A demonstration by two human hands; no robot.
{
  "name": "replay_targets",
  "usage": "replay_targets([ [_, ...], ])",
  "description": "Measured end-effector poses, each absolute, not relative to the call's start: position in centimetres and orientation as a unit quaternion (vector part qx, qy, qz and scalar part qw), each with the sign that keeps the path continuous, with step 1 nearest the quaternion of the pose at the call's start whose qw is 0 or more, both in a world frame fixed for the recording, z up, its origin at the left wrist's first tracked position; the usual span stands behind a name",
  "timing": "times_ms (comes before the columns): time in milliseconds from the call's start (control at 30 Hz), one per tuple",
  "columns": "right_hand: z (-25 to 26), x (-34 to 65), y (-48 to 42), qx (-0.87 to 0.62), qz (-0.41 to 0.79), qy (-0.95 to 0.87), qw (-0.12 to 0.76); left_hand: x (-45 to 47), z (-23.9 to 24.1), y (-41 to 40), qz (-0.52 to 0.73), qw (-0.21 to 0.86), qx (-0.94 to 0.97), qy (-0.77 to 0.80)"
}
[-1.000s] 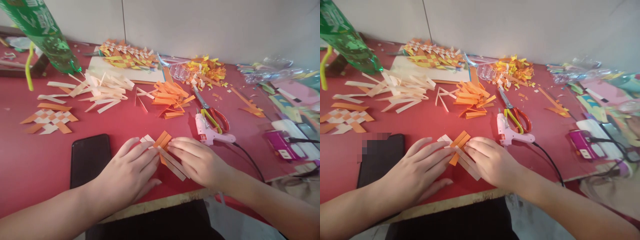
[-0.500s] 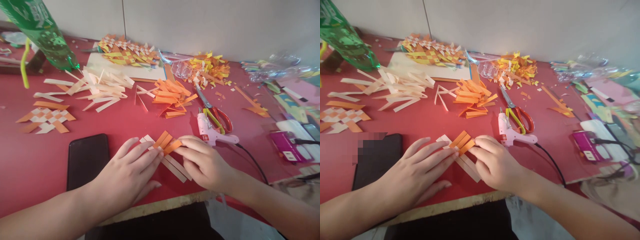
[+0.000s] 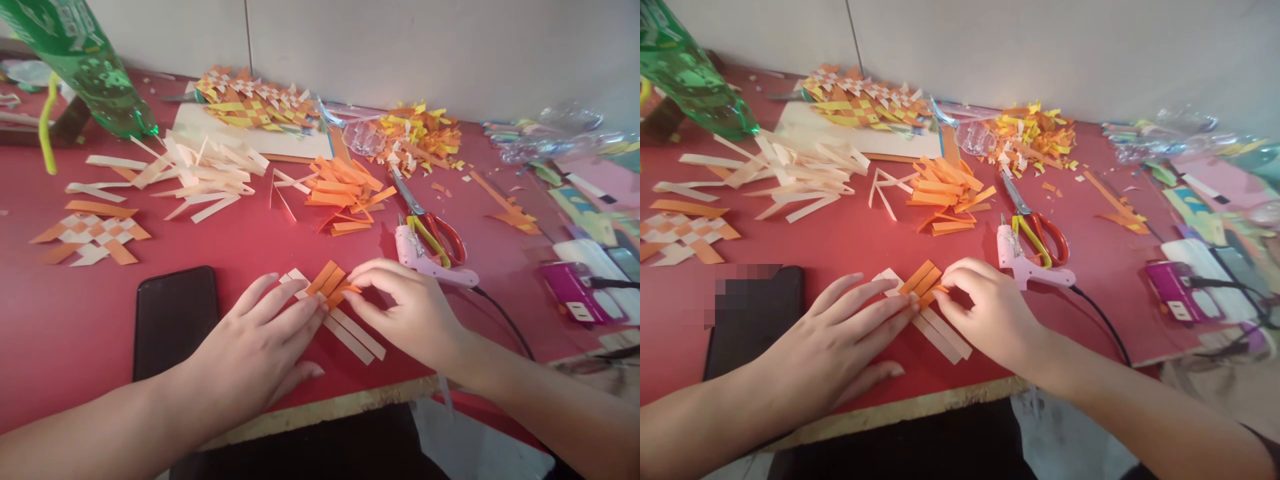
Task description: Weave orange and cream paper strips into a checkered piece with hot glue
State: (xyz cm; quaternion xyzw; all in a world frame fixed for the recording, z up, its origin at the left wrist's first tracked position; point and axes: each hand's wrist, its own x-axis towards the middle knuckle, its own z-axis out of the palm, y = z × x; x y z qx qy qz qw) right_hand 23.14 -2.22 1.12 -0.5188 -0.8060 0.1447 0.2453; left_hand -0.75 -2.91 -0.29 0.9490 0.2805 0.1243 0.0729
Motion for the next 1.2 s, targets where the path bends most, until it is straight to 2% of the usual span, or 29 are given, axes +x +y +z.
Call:
replay_targets([
  [700, 0.83, 22.81, -2.02, -0.511, 0.136, -0.818, 0.227, -0.62, -0.25, -2.81, 0.121, 0.055, 0.951, 0.279],
  [967, 1.42, 23.16, -2.08, -0.428, -0.027, -0.874, 0.229, -0.42, -0.04, -2.80, 0.118, 0.059, 0.952, 0.276],
  [1100, 1.71, 23.43, -2.13, -0.339, 0.049, -0.917, 0.203, -0.42, -0.05, -2.66, 0.129, 0.058, 0.951, 0.274],
  [1200, 1.66, 23.48, -2.09, -0.328, 0.055, -0.925, 0.182, -0.46, -0.12, -2.70, 0.136, 0.058, 0.951, 0.273],
])
